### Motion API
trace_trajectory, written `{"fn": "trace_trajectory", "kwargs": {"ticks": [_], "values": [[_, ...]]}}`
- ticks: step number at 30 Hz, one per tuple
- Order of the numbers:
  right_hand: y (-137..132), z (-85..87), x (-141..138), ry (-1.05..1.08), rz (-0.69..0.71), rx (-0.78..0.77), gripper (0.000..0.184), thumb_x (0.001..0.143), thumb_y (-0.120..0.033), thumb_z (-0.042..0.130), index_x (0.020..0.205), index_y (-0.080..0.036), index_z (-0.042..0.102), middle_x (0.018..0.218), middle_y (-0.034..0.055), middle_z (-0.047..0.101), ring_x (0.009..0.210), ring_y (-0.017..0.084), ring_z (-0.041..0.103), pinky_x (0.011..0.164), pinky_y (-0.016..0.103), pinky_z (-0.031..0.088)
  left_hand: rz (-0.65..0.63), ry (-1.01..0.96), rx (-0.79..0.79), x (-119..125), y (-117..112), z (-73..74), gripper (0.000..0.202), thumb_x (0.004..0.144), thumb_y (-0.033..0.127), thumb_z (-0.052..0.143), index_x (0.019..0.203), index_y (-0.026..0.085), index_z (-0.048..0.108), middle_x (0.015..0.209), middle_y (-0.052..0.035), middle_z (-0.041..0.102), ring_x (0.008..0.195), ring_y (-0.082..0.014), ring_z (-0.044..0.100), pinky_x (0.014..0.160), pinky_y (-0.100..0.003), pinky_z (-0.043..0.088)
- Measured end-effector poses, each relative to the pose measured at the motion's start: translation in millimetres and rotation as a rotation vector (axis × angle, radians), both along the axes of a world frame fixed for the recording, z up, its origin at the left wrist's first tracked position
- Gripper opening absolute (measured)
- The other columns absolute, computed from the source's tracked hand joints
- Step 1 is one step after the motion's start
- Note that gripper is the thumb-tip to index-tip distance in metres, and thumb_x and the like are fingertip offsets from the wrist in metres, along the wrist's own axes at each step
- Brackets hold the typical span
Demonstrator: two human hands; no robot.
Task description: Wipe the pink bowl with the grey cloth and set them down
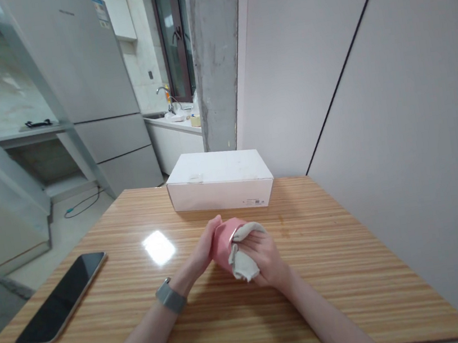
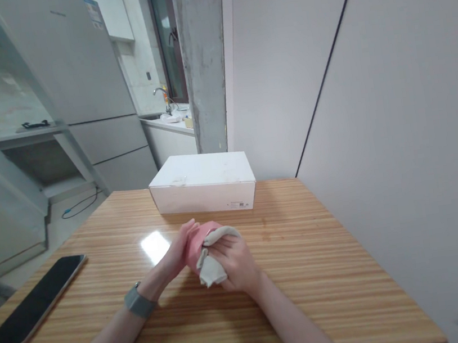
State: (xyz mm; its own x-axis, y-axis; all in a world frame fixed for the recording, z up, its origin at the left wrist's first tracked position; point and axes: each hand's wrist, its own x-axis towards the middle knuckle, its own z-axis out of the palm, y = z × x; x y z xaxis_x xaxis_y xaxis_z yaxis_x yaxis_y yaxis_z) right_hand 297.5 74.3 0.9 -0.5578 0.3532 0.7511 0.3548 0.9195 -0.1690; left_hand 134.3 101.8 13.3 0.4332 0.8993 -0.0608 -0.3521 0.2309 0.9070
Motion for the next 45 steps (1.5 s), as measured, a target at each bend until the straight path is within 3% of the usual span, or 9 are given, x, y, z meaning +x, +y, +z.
{"fn": "trace_trajectory", "kwargs": {"ticks": [6,12,16,20,23,30,33,39,45], "values": [[-3,0.7,-3,0.063,-0.016,-0.107,0.032,0.09,-0.034,0.03,0.094,-0.019,0.058,0.091,0.01,0.066,0.092,0.024,0.059,0.087,0.044,0.044,0.112,0.35,0.312,-5,0,3.4,0.035,0.083,0.047,0.049,0.085,0.016,0.066,0.097,-0.0055,0.067,0.098,-0.0221,0.055,0.097,-0.035,0.035],[5,-2.2,2,0.318,-0.135,-0.243,0.033,0.093,-0.034,0.032,0.076,-0.021,0.057,0.079,0.0056,0.062,0.082,0.021,0.055,0.083,0.041,0.042,0.184,0.36,0.417,1,-13,6.2,0.033,0.086,0.046,0.047,0.099,0.018,0.059,0.099,-0.0036,0.062,0.098,-0.0197,0.053,0.09,-0.03,0.038],[8,-5.9,7,0.4,-0.179,-0.235,0.03,0.092,-0.034,0.034,0.08,-0.022,0.059,0.081,0.0057,0.064,0.084,0.022,0.057,0.083,0.042,0.043,0.125,0.265,0.299,4,-16,5.2,0.032,0.082,0.045,0.056,0.101,0.02,0.057,0.102,-0.0013,0.061,0.1,-0.018,0.053,0.088,-0.028,0.039],[4,-5.1,7,0.151,-0.063,-0.054,0.035,0.09,-0.036,0.033,0.106,-0.018,0.059,0.1,0.0122,0.066,0.099,0.026,0.058,0.092,0.048,0.042,0.073,0.052,0.064,3,-9,0.2,0.04,0.079,0.051,0.055,0.097,0.016,0.061,0.1,-0.0051,0.066,0.099,-0.0215,0.057,0.089,-0.032,0.041],[1,-2.5,1,0.007,0.01,0.02,0.038,0.088,-0.035,0.036,0.115,-0.016,0.055,0.105,0.0136,0.065,0.104,0.026,0.058,0.094,0.047,0.042,0.047,0.092,0.026,-1,-3,-0.3,0.043,0.082,0.052,0.049,0.092,0.013,0.066,0.099,-0.0075,0.068,0.103,-0.0229,0.057,0.097,-0.034,0.036],[1,1.1,1,0.077,-0.041,-0.12,0.03,0.09,-0.031,0.032,0.097,-0.02,0.059,0.094,0.009,0.066,0.092,0.023,0.059,0.087,0.043,0.044,0.111,0.392,0.374,-6,-5,6.6,0.04,0.087,0.048,0.043,0.09,0.016,0.067,0.099,-0.0052,0.068,0.096,-0.0219,0.057,0.093,-0.035,0.037],[5,-3.0,4,0.172,-0.091,-0.2,0.028,0.091,-0.032,0.033,0.089,-0.021,0.059,0.087,0.0072,0.065,0.089,0.022,0.057,0.084,0.041,0.043,0.163,0.388,0.428,-1,-13,12.7,0.038,0.088,0.046,0.043,0.102,0.017,0.063,0.105,-0.0048,0.066,0.102,-0.0213,0.055,0.095,-0.033,0.036],[12,-17.6,3,0.553,-0.242,-0.375,0.028,0.092,-0.035,0.037,0.081,-0.021,0.059,0.082,0.0048,0.062,0.079,0.02,0.058,0.078,0.037,0.046,0.069,0.159,0.26,6,-19,13.6,0.042,0.08,0.04,0.059,0.116,0.021,0.053,0.121,-0.0049,0.058,0.115,-0.0204,0.048,0.098,-0.03,0.035],[4,-5.6,2,0.096,-0.079,-0.067,0.037,0.09,-0.04,0.032,0.108,-0.019,0.057,0.101,0.0114,0.065,0.097,0.027,0.058,0.087,0.045,0.043,0.099,-0.115,-0.007,7,-8,1.2,0.032,0.081,0.047,0.051,0.083,0.016,0.057,0.082,-0.0033,0.061,0.082,-0.0163,0.057,0.079,-0.03,0.044]]}}
